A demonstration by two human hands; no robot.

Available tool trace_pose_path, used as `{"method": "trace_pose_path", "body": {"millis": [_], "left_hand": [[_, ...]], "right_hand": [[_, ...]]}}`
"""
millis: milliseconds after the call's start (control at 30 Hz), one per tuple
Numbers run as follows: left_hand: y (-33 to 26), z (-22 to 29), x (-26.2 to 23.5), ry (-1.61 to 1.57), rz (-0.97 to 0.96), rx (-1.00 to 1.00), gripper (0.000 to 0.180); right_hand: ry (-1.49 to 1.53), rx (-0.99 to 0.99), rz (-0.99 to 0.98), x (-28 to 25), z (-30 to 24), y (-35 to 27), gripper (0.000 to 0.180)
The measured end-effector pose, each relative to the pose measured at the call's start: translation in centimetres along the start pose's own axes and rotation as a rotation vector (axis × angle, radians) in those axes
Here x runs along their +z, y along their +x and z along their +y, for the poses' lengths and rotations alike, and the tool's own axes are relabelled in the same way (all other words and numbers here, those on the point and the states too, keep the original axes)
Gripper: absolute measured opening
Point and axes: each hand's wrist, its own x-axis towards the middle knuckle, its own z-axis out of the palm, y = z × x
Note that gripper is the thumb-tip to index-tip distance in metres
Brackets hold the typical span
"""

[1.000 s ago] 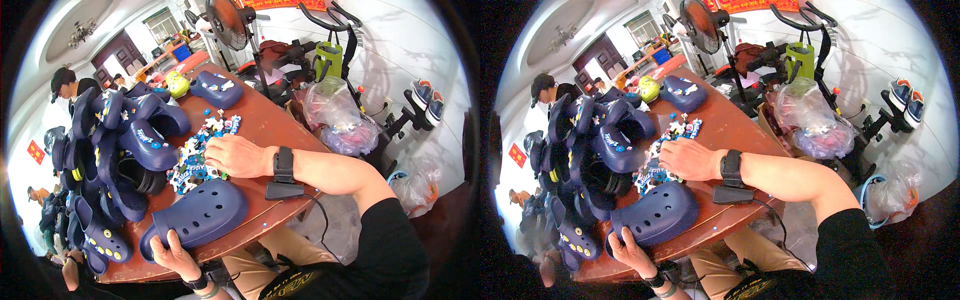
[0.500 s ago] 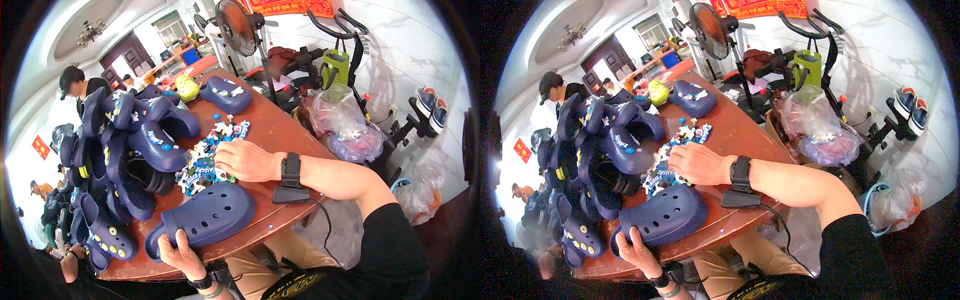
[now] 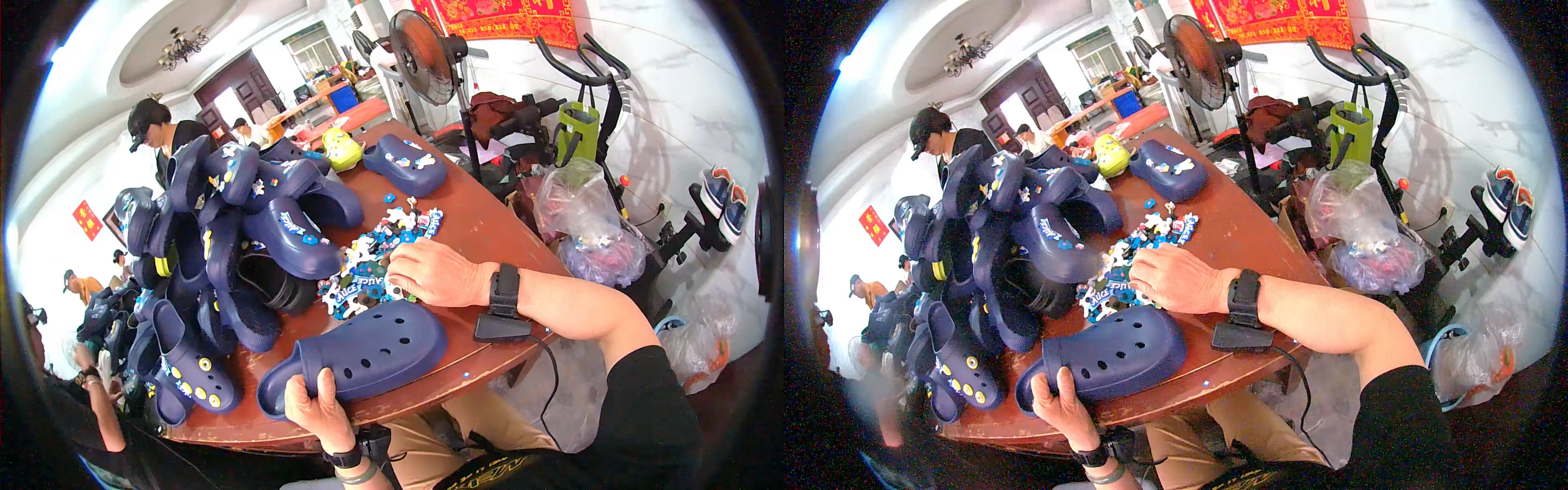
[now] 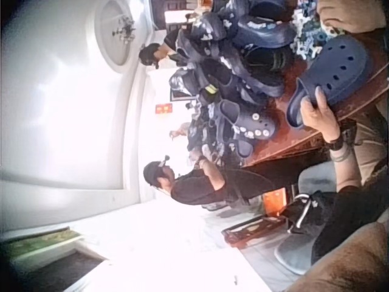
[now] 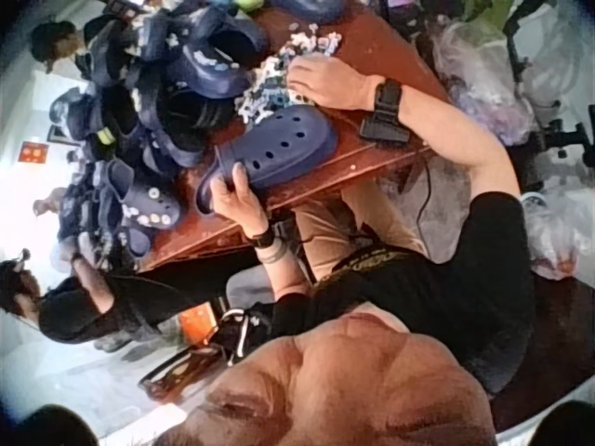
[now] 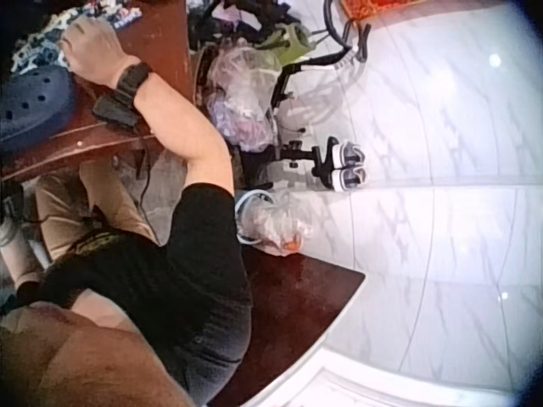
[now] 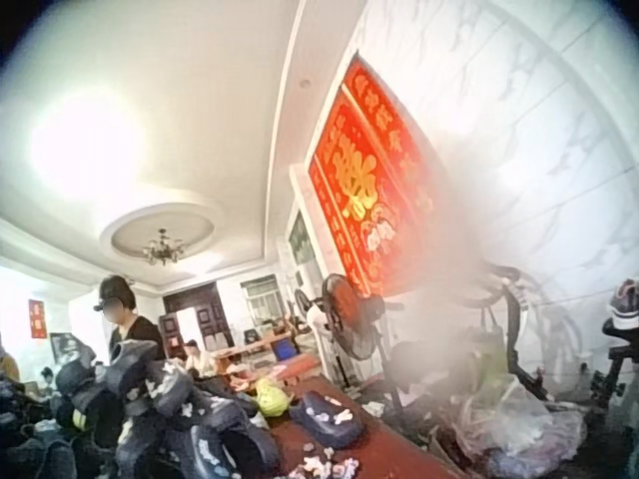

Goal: Attaching decorative charms to blue foam clogs.

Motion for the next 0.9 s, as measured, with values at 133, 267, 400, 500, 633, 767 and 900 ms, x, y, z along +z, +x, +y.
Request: {"method": "trace_pose_path", "body": {"millis": [133,267,400,500,633,767,900], "left_hand": [[0.05,0.51,-0.01,0.023,-0.003,-0.005,0.036],[-0.12,0.13,0.09,0.052,0.001,0.014,0.036],[-0.22,-0.13,0.09,0.031,-0.002,0.011,0.034],[-0.28,-0.31,0.11,0.018,0.000,0.012,0.033],[-0.06,0.11,0.17,0.017,-0.001,0.013,0.033],[0.05,0.24,0.18,0.030,-0.010,0.010,0.032],[-0.01,0.39,-0.02,0.042,-0.016,-0.012,0.035]], "right_hand": [[-0.010,0.008,-0.013,0.21,0.26,-0.14,0.012],[-0.025,-0.034,-0.013,0.28,0.42,-0.14,0.012],[-0.018,-0.011,-0.009,0.45,0.47,-0.21,0.012],[-0.005,-0.010,0.006,0.34,0.37,-0.23,0.011],[0.009,-0.002,0.002,0.51,0.36,-0.24,0.011],[-0.024,-0.110,0.050,0.84,0.79,-0.21,0.013],[-0.026,-0.086,0.030,0.59,0.64,-0.16,0.013]]}}
